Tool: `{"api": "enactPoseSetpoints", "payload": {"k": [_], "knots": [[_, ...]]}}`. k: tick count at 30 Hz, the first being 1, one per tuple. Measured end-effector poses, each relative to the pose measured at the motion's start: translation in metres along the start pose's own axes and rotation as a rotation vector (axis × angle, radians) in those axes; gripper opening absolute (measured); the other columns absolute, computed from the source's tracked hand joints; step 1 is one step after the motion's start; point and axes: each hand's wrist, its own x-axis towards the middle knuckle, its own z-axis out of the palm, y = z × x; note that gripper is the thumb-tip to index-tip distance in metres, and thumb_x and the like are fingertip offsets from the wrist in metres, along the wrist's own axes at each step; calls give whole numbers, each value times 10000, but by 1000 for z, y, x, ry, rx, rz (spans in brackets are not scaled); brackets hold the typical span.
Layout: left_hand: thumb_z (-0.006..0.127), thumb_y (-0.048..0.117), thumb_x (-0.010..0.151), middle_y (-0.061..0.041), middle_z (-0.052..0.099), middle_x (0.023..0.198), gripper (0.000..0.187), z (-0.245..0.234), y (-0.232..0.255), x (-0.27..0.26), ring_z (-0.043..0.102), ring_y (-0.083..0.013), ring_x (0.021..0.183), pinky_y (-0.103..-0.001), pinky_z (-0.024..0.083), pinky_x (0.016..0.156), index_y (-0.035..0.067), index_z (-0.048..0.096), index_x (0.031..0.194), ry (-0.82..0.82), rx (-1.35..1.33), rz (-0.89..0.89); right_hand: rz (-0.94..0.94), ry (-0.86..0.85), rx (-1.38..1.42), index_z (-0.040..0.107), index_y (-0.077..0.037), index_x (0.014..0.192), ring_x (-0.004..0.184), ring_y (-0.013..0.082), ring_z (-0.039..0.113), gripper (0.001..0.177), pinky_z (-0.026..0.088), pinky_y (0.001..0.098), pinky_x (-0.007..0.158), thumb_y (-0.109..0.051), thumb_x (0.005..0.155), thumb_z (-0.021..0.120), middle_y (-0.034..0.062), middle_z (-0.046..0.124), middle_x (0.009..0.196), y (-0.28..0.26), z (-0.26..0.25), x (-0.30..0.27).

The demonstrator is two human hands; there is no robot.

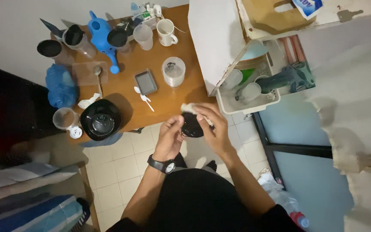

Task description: Cleaning a small black object with a white cloth

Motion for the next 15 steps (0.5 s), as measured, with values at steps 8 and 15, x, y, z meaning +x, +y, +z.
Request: {"api": "enactPoseSetpoints", "payload": {"k": [8, 15], "knots": [[733, 257, 941, -58, 753, 926, 171, 66, 36, -27, 758, -174, 829, -287, 623, 742, 99, 675, 973, 227, -259, -28, 11, 178, -180, 572, 25, 1433, 1315, 462, 544, 447, 488, 526, 1042, 90, 991, 584, 274, 589, 1419, 27, 24, -65], [779, 235, 899, 9, 667, 775, 164, 43, -1, -25, 698, -108, 660, -210, 586, 571, 109, 678, 929, 296, 76, -94, -108, -120, -344, 623, 43, 1351, 1344, 438, 530, 364, 377, 577, 1175, 57, 1003, 517, 264, 617, 1351, 12, 4, -29]]}}
